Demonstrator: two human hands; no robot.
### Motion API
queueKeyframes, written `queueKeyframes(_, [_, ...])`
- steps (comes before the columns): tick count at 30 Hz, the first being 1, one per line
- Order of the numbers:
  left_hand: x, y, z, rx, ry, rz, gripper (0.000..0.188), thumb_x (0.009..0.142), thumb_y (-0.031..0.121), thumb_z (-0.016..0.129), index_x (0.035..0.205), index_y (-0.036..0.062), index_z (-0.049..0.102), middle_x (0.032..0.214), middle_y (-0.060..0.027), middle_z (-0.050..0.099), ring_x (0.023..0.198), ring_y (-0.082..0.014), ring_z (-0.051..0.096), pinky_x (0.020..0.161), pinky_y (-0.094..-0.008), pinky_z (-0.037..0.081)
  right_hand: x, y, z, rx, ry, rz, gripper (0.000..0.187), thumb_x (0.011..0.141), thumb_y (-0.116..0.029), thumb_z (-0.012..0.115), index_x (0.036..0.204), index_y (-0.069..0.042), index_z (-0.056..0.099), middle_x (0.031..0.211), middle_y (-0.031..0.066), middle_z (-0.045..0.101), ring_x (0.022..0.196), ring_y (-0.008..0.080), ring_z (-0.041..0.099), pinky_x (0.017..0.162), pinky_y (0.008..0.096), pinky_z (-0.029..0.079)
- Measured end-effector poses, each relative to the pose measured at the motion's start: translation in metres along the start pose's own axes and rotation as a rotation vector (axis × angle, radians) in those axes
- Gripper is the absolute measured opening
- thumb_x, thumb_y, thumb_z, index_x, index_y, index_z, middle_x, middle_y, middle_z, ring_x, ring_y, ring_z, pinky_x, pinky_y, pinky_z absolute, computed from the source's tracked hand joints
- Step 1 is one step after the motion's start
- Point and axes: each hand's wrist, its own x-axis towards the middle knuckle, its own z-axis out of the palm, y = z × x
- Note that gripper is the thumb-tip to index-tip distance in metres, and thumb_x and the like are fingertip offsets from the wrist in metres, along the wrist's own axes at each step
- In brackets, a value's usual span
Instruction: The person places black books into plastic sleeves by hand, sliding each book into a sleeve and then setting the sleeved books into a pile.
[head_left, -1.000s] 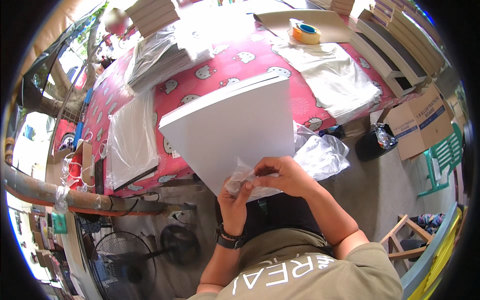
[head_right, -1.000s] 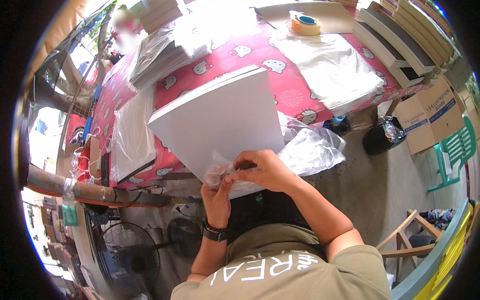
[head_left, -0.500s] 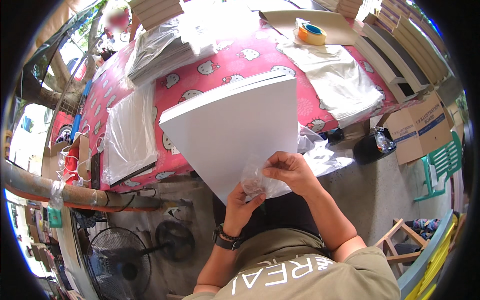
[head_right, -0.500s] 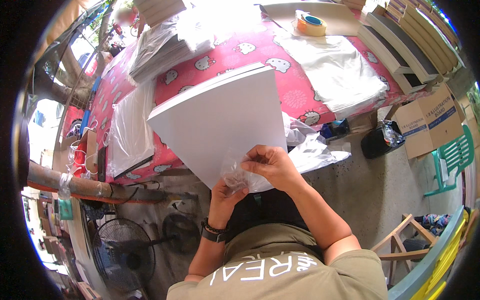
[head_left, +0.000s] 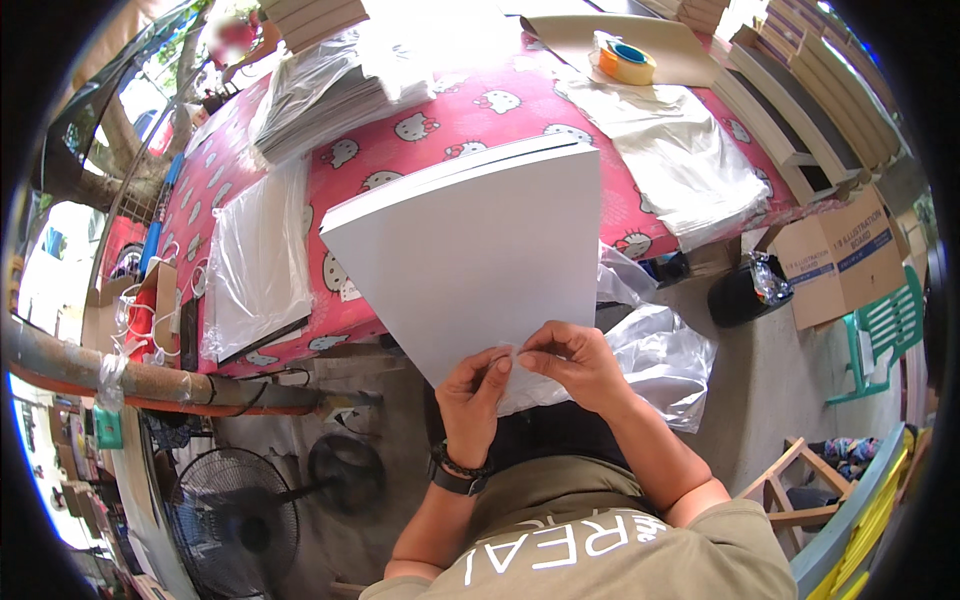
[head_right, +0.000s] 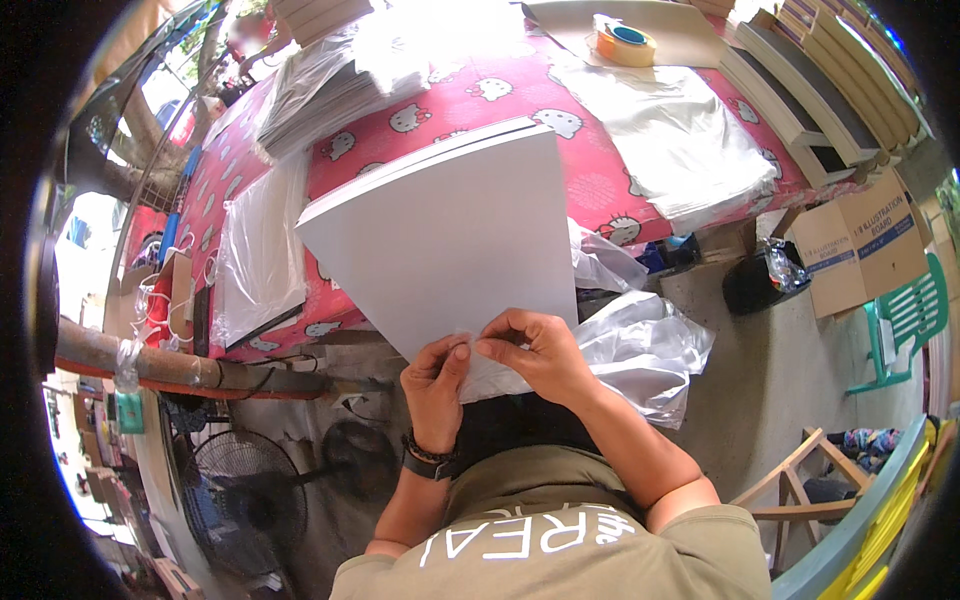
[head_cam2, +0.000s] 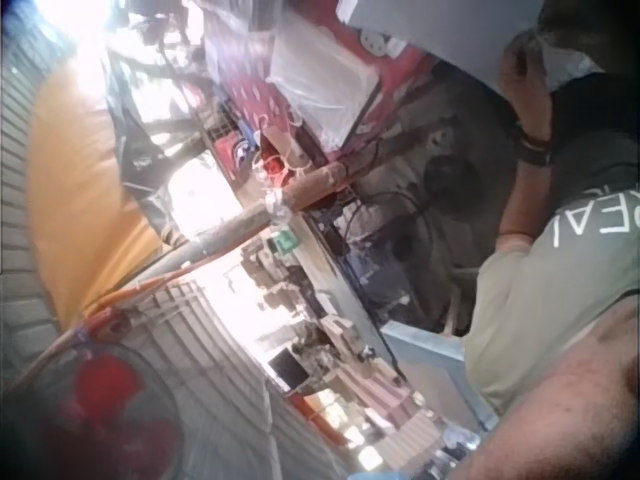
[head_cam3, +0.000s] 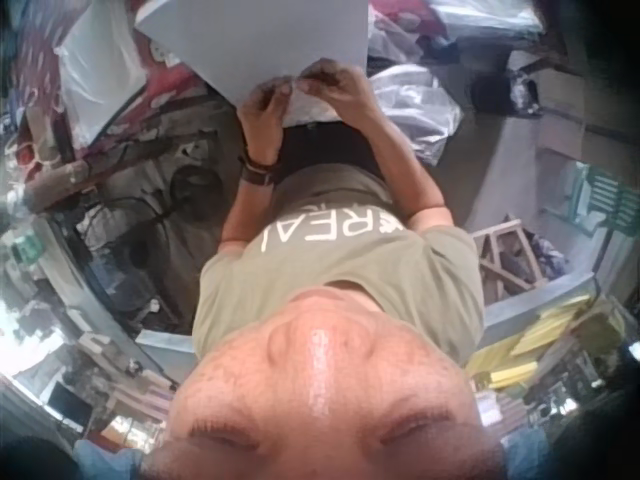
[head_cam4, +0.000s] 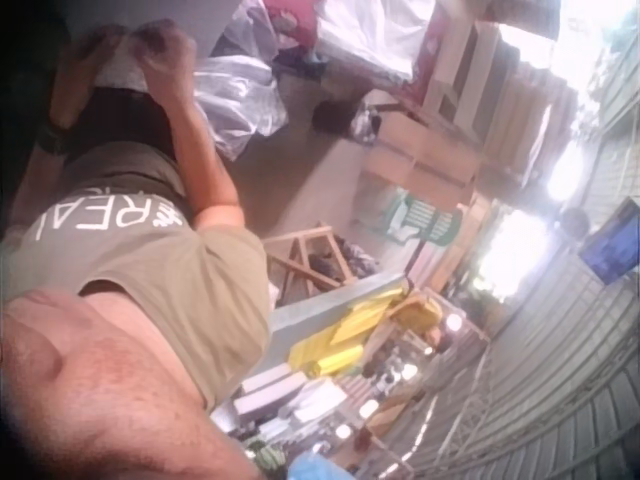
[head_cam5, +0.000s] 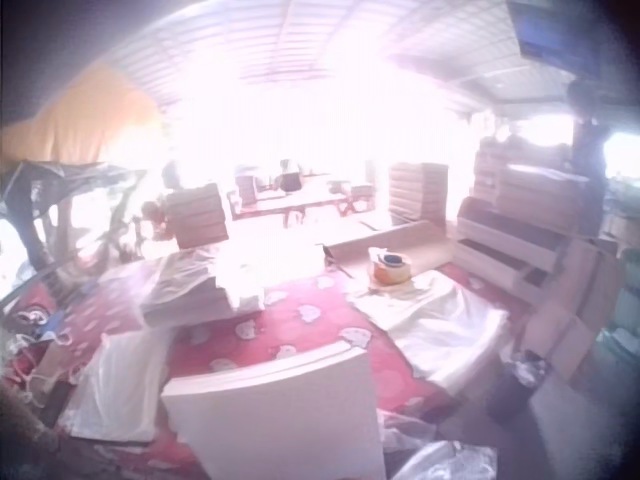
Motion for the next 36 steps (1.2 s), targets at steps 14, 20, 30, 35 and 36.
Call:
queueKeyframes(14, [0.006,-0.017,-0.008,-0.102,-0.103,0.013,0.016,0.082,0.017,0.058,0.080,0.0026,0.052,0.066,0.0065,0.046,0.060,-0.0008,0.037,0.053,-0.0157,0.031,-0.002,0.006,0.013,-0.450,0.129,-0.259,0.006,0.079,-0.007,0.056,0.078,-0.001,0.054,0.060,0.0108,0.053,0.052,0.0243,0.049,0.050,0.0303,0.040])
queueKeyframes(20, [0.016,-0.005,-0.011,0.033,-0.063,-0.008,0.020,0.079,0.009,0.061,0.096,0.0014,0.055,0.063,0.0068,0.044,0.059,-0.0010,0.038,0.053,-0.0149,0.031,0.007,0.008,-0.003,-0.110,-0.013,-0.094,0.010,0.080,-0.010,0.058,0.081,-0.001,0.055,0.070,0.0038,0.056,0.064,0.0135,0.052,0.059,0.0258,0.042])
queueKeyframes(30, [0.017,-0.005,-0.010,0.151,-0.179,0.052,0.028,0.077,0.009,0.063,0.102,0.0013,0.052,0.061,0.0063,0.042,0.054,-0.0008,0.036,0.049,-0.0149,0.028,0.017,0.004,-0.006,-0.091,-0.061,0.058,0.015,0.077,-0.012,0.062,0.082,0.001,0.059,0.072,0.0039,0.058,0.068,0.0103,0.051,0.064,0.0244,0.042])
queueKeyframes(35, [0.017,-0.013,-0.015,0.251,-0.176,-0.028,0.016,0.078,0.012,0.062,0.089,0.0005,0.057,0.063,0.0062,0.046,0.056,-0.0010,0.037,0.050,-0.0155,0.029,0.018,-0.001,-0.002,-0.138,0.029,0.132,0.015,0.077,-0.013,0.062,0.077,0.002,0.059,0.065,0.0028,0.054,0.062,0.0076,0.047,0.057,0.0234,0.039])
queueKeyframes(36, [0.017,-0.015,-0.016,0.287,-0.176,-0.049,0.015,0.079,0.013,0.062,0.086,0.0005,0.058,0.063,0.0063,0.046,0.056,-0.0008,0.037,0.049,-0.0157,0.028,0.018,-0.002,-0.002,-0.147,0.036,0.173,0.015,0.077,-0.013,0.062,0.078,0.002,0.059,0.064,0.0026,0.053,0.061,0.0070,0.046,0.055,0.0230,0.039])
